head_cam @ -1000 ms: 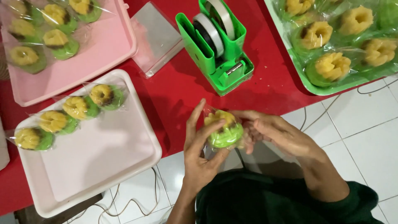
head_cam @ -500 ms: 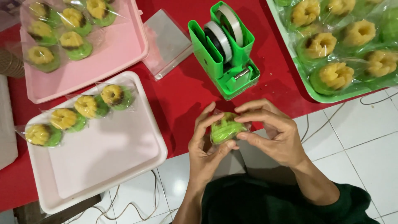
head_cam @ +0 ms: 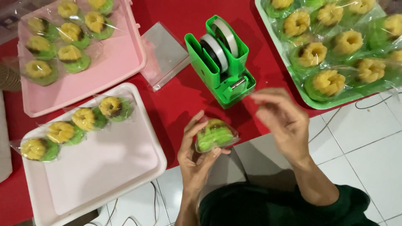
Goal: Bagging and sealing individual small cakes using plastic bags and a tape dispenser.
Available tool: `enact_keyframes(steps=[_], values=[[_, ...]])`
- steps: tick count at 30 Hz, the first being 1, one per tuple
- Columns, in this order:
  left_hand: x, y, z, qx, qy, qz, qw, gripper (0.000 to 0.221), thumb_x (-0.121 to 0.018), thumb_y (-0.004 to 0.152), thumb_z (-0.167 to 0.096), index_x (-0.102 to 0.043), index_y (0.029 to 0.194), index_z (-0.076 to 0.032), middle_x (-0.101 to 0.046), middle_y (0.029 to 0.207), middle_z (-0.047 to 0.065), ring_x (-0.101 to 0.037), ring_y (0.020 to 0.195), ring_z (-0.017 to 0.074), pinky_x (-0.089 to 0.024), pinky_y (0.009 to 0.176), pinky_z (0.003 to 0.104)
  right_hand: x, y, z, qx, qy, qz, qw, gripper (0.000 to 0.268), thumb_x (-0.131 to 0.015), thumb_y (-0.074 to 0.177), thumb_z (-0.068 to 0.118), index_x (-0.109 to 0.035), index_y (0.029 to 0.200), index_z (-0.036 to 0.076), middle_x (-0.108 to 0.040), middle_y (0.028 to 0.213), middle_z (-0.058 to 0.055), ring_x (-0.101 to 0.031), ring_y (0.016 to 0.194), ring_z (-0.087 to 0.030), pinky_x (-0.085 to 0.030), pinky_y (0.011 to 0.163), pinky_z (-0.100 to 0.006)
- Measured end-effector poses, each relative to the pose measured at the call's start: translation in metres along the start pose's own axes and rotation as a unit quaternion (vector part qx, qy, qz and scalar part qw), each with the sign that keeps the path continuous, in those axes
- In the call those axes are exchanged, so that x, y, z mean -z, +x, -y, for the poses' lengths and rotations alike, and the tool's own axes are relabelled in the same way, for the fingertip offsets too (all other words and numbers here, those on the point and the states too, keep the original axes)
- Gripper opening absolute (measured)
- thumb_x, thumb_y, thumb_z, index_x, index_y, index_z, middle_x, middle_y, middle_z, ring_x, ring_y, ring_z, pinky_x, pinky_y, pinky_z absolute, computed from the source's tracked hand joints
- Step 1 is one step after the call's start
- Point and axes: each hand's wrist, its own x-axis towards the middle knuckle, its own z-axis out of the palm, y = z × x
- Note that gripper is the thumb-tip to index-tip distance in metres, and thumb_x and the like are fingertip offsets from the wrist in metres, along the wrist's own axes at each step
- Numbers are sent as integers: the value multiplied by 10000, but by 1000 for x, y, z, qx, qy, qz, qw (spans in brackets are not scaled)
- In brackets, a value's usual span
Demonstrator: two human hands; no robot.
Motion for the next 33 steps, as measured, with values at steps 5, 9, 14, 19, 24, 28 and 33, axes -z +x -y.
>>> enact_keyframes(steps=[5, 9, 14, 19, 24, 28, 33], values=[[10, -3, 6, -35, -54, -10, 998, 514, -765, 921, -105, -542, 1382, -54, -333, 1615, 236, -549, 1328, 350, -708, 754, 467, 7, 46, -6, 57, -204, -93, 973, 195, -529, 1124, 127, -689, 1156, 19, -661, 1157, -102, -583, 1167, -237, -467, 1053, -377], [10, -5, 6, -52, -55, -4, 997, 515, -737, 941, -77, -526, 1411, -58, -321, 1619, 226, -486, 1390, 344, -713, 777, 460, -3, 67, -27, -13, -240, -37, 970, 349, -480, 1110, 279, -759, 1040, 81, -719, 1038, -27, -568, 1107, -187, -391, 1019, -362], [9, -10, 8, -36, -63, -29, 997, 526, -752, 929, -76, -530, 1403, -34, -330, 1619, 241, -582, 1279, 372, -707, 774, 483, -25, 76, -41, -95, -271, -74, 955, 279, -716, 986, 383, -794, 826, 168, -580, 813, -3, -519, 935, -218, -411, 876, -402], [12, -12, 14, -33, -47, -28, 998, 536, -738, 924, -64, -520, 1415, -54, -332, 1617, 222, -558, 1298, 367, -714, 765, 476, -31, 82, -18, -105, -241, -113, 958, 202, -774, 976, 232, -759, 799, 136, -581, 791, 11, -471, 687, -132, -442, 647, -333], [15, -10, 14, -27, -57, -24, 998, 541, -735, 930, -83, -503, 1417, -40, -314, 1621, 213, -604, 1235, 363, -708, 770, 479, -27, 70, 6, -21, -189, -100, 977, 193, -746, 982, 161, -757, 799, 101, -705, 873, 1, -617, 993, -123, -500, 759, -262], [17, -9, 14, -9, -73, -34, 997, 565, -754, 913, -88, -504, 1414, -8, -331, 1610, 225, -580, 1256, 350, -706, 750, 461, -27, 41, 8, -37, -18, -135, 990, 158, -692, 990, 86, -738, 844, 48, -645, 1192, -79, -620, 1143, -174, -620, 937, -304], [17, -6, 10, 22, -69, -29, 997, 583, -740, 909, -77, -493, 1434, -20, -317, 1638, 183, -601, 1264, 337, -715, 702, 436, -24, 11, -23, 7, 50, -132, 990, 130, -653, 988, 38, -741, 895, 61, -596, 1401, -98, -533, 1330, -217, -559, 1151, -389]])
